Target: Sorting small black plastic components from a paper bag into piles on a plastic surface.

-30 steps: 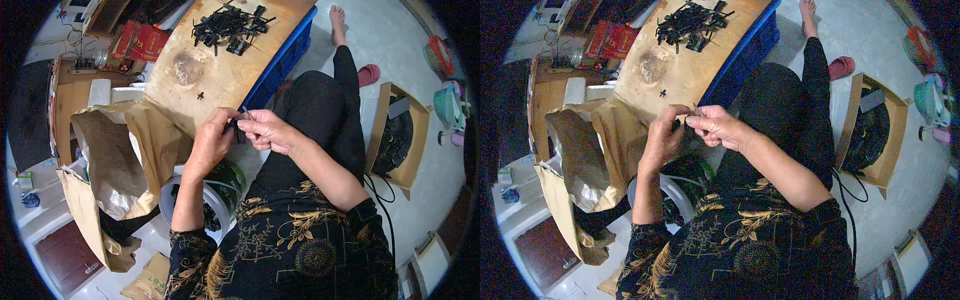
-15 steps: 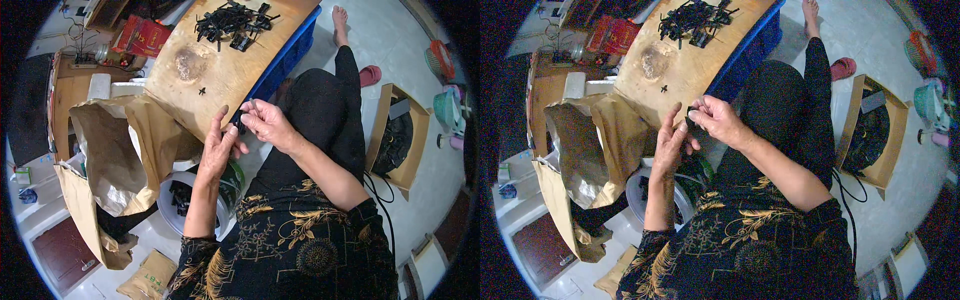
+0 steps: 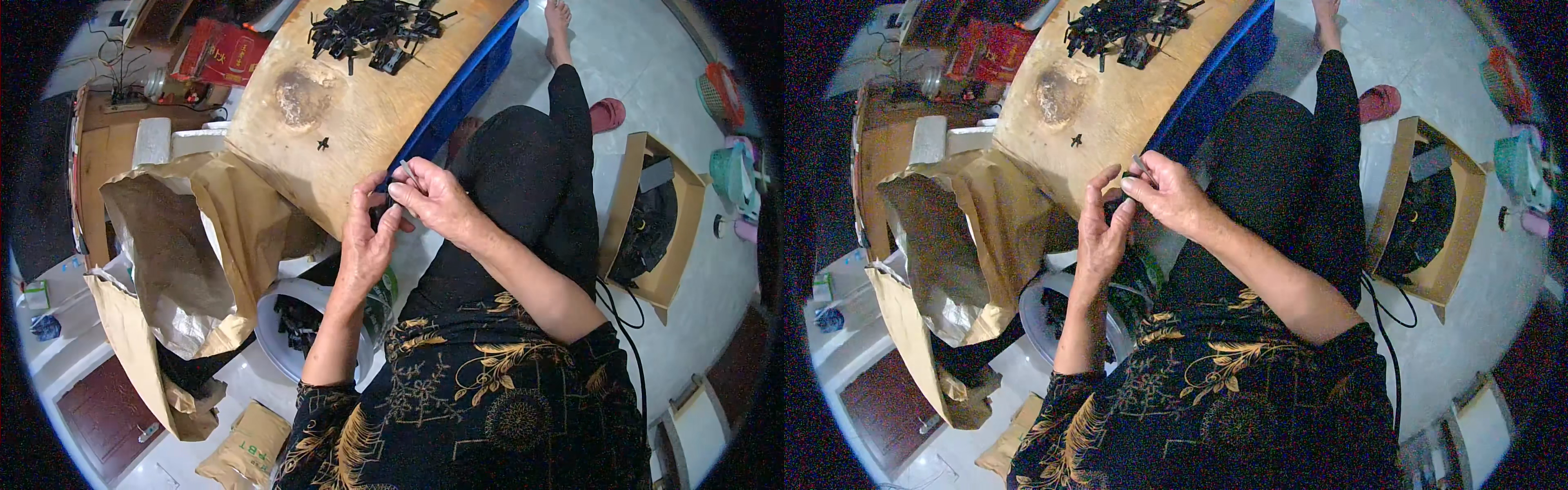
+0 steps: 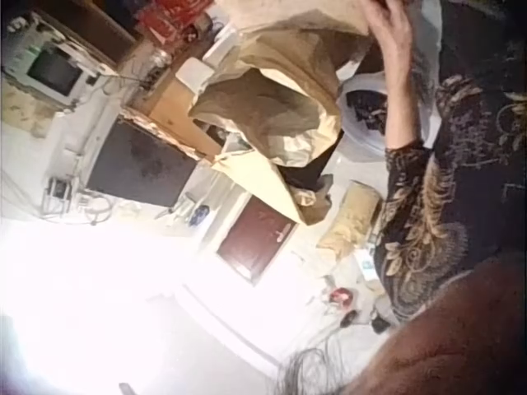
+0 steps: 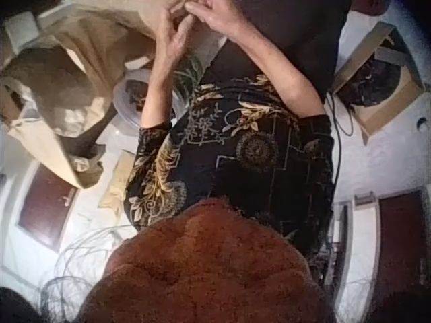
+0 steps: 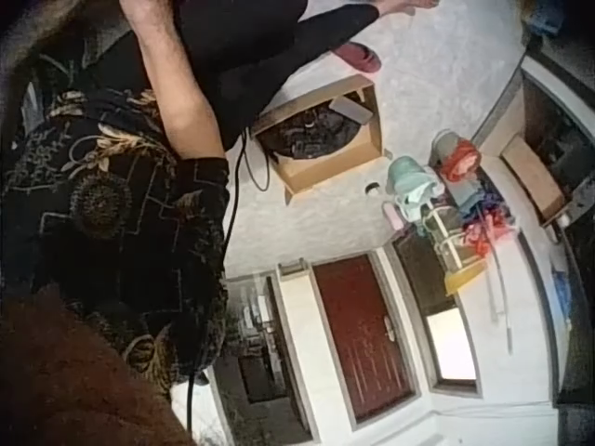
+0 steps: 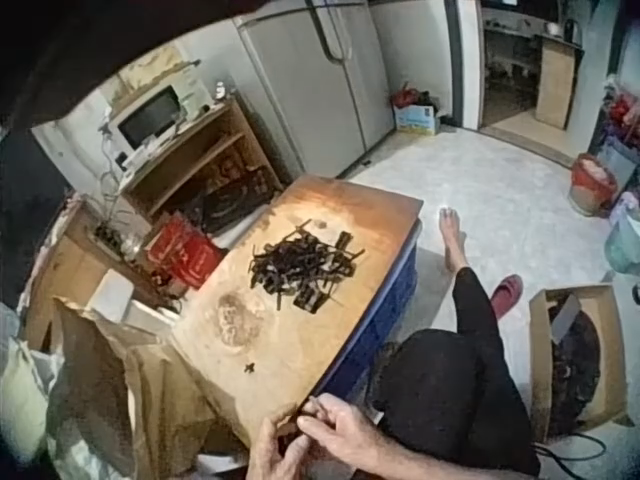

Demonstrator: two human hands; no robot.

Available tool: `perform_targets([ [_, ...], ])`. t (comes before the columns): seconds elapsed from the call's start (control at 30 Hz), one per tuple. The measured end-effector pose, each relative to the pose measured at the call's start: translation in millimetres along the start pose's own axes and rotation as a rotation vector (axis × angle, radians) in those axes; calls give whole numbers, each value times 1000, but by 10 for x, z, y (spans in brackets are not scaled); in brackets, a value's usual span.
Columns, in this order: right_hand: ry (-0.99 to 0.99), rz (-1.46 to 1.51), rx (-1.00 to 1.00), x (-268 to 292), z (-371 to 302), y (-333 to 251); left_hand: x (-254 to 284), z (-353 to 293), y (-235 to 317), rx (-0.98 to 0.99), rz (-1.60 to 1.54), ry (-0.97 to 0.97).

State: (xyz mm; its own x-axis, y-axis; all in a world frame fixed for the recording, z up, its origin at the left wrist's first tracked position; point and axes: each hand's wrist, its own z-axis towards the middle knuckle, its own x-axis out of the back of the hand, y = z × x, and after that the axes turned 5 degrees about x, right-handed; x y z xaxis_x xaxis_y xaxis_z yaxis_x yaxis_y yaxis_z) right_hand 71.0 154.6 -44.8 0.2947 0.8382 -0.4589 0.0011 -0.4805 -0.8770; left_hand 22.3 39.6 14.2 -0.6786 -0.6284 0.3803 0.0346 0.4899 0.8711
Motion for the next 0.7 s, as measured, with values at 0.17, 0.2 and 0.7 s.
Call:
perform_targets([
  [0.17, 34, -11, -6, -37, -7, -78, 2, 30, -123, 59, -160, 18],
  [0.2, 32, 17, -93, -22, -26, -137, 4, 32, -127, 90, -187, 58],
  [0.7, -38, -62, -81, -91, 5, 9, -22, 101, -161, 121, -265, 113],
])
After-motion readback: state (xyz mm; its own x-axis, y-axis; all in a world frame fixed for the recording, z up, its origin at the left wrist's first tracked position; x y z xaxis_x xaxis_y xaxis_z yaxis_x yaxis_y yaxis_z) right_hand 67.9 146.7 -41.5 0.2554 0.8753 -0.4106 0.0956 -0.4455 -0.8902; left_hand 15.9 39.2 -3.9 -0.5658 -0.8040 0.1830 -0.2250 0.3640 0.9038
